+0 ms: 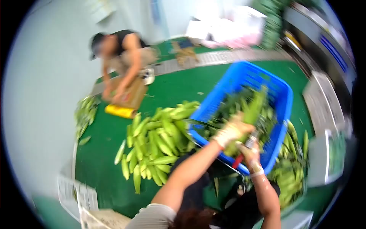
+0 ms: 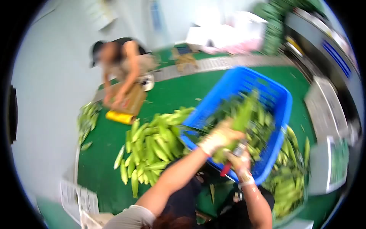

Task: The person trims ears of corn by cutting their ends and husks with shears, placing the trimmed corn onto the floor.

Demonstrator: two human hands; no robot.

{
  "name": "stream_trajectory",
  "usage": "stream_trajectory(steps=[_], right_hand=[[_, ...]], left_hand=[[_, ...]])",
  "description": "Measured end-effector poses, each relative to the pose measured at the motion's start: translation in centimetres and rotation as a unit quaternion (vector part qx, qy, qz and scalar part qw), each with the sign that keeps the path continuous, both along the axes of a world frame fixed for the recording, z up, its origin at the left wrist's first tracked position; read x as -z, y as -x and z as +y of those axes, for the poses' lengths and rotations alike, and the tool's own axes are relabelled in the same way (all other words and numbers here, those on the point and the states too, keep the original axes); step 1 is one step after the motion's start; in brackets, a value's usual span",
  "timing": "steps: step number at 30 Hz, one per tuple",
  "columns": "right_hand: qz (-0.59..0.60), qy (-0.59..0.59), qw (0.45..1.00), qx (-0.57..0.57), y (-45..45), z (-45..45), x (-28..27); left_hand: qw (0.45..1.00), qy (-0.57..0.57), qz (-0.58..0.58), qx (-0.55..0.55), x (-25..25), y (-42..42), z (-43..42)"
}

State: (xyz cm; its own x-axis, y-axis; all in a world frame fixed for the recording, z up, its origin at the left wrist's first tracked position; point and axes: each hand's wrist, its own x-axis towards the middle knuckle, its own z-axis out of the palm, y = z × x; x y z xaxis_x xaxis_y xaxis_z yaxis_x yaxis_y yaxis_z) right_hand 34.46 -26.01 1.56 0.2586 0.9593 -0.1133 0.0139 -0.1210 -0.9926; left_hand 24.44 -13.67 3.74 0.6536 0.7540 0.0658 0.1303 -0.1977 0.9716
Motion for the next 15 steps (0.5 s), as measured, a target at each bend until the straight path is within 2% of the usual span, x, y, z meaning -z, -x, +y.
stream_trajectory(steps=[1,2,3,4,5,7,8,9,11,13,15], right_hand=[[-0.128,0.037,0.991,0.026,0.0,-0.3,-1.1],[-0.176,0.074,0.981,-0.026,-0.8,-0.6,-2.4],[-0.207,0.091,0.972,-0.071,-1.6,-1.0,-4.1],[-0.222,0.089,0.966,-0.098,-2.5,-1.2,-4.1],[-0.229,0.083,0.961,-0.131,-3.1,-1.3,-4.4],[-0.24,0.114,0.952,-0.15,-3.3,-1.4,-4.0],[-0.231,0.073,0.96,-0.141,-3.7,-1.2,-2.4],[-0.202,0.095,0.957,-0.183,-4.2,-0.7,-2.7],[-0.137,0.114,0.966,-0.187,-4.4,-0.4,-3.6],[-0.108,0.024,0.976,-0.19,-4.9,0.1,-2.9],[-0.196,0.048,0.94,-0.273,-6.4,0.1,-3.6]], left_hand=[[0.998,0.018,-0.036,-0.048,-2.7,1.4,-1.2],[0.997,0.049,-0.063,-0.002,-3.0,2.3,-0.3],[0.999,0.026,-0.044,-0.016,-1.9,3.0,0.7],[0.999,0.034,-0.019,-0.026,-3.0,3.7,0.4],[0.998,0.038,0.008,-0.047,-4.1,4.7,0.0],[0.994,-0.042,0.079,-0.06,-3.3,6.3,0.0],[0.993,-0.059,0.099,-0.029,-1.9,6.7,0.5],[0.996,-0.007,0.094,-0.002,-0.5,7.1,1.1],[0.991,0.063,0.119,0.005,-3.8,7.0,-1.3],[0.989,0.072,0.126,0.034,-2.6,7.7,-1.0],[0.986,0.085,0.126,0.073,-2.0,7.5,-0.8]])
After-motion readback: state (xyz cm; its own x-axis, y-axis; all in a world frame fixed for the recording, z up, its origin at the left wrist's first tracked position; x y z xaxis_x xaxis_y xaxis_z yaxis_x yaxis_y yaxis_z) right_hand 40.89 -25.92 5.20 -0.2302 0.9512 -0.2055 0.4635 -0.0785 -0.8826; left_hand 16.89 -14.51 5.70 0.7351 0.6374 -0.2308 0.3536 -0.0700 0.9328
